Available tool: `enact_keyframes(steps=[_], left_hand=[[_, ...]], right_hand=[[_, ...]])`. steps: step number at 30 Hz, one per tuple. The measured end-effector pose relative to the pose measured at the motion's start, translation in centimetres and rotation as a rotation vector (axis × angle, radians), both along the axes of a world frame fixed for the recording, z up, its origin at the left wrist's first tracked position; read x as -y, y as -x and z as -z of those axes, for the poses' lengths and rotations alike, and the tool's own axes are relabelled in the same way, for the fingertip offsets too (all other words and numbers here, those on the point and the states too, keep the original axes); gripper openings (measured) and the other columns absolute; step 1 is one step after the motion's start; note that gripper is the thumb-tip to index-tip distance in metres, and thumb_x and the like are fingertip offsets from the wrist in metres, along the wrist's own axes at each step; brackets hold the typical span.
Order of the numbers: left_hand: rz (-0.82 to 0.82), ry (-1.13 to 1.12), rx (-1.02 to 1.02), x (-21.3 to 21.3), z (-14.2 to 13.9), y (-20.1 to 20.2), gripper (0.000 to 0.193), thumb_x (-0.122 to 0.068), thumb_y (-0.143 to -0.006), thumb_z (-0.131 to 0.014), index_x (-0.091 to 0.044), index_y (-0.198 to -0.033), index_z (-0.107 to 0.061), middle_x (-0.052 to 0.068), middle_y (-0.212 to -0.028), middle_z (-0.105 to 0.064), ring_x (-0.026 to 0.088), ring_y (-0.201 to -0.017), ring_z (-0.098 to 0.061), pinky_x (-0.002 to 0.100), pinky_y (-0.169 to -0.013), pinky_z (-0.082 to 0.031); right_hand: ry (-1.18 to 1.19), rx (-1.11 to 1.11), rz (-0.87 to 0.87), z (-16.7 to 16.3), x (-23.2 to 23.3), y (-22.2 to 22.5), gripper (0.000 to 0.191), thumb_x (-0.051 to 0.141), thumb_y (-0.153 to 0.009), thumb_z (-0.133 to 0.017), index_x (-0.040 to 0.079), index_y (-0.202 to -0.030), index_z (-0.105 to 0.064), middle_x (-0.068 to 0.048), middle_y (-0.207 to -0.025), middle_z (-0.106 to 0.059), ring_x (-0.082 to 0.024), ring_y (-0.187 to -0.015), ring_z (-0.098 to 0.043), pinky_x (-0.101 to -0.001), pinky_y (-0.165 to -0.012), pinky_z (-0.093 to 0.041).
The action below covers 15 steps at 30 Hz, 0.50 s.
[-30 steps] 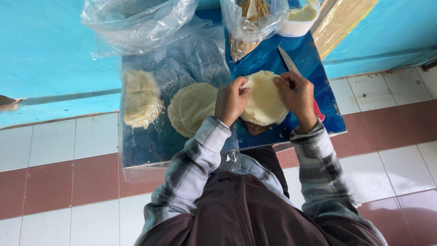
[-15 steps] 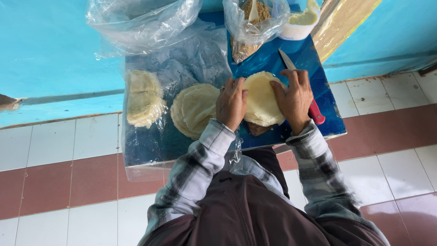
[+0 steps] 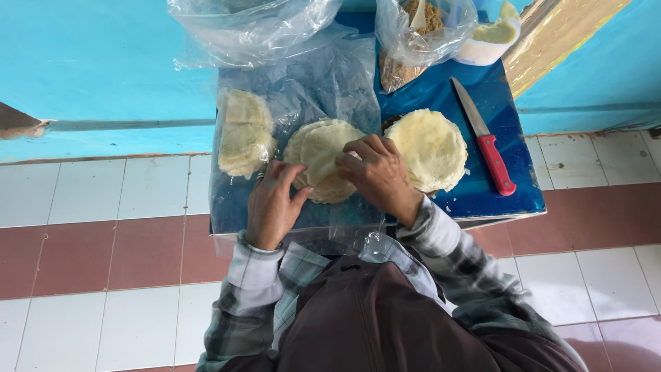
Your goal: The person shapes round dough discs by hand on a plastic-covered board, pressing and stretching each piece of dough into a flat circle. They then use a knife to cut the shaped dough discs in half and stack the pieces on the board.
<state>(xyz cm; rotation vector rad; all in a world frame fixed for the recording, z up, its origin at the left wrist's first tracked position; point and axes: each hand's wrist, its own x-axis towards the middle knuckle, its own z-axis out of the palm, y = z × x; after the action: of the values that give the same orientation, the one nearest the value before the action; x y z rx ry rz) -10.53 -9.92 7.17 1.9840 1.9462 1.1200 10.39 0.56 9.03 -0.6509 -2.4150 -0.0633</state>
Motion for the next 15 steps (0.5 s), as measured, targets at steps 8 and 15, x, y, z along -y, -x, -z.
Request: enact_keyframes(steps=[8,15], left_hand=[[0.010,-0.167,-0.207,-4.1,0.5,-0.7,0.031,-0.014,-0.075,-0.082,-0.010,-0.105,-0.073,0.006,-0.117,-0.064,0.031,-0.104,-0.066,0.047,-0.087,-0.048],[0.334,-0.014,0.401,-6.1,-1.7,-1.8,0.025,-0.028,-0.097,-0.072,-0.004,-0.103,-0.071,0.006,-0.089,-0.074,0.015,-0.074,-0.071,0.030,-0.063,-0.054]], right_hand=[[0.419,-0.073,-0.010,0.6,-4.1,0.2,0.009,0.020,-0.094,-0.076,0.013,-0.099,-0.075,-0.004,-0.089,-0.071,-0.024,-0.087,-0.065,-0.0394,-0.078,-0.050],[0.991,-0.345,-0.306,-2.2,-4.0,-2.2,0.023,0.023,-0.100,-0.068,0.005,-0.114,-0.067,0.000,-0.100,-0.068,-0.010,-0.096,-0.062,-0.0293,-0.087,-0.050]])
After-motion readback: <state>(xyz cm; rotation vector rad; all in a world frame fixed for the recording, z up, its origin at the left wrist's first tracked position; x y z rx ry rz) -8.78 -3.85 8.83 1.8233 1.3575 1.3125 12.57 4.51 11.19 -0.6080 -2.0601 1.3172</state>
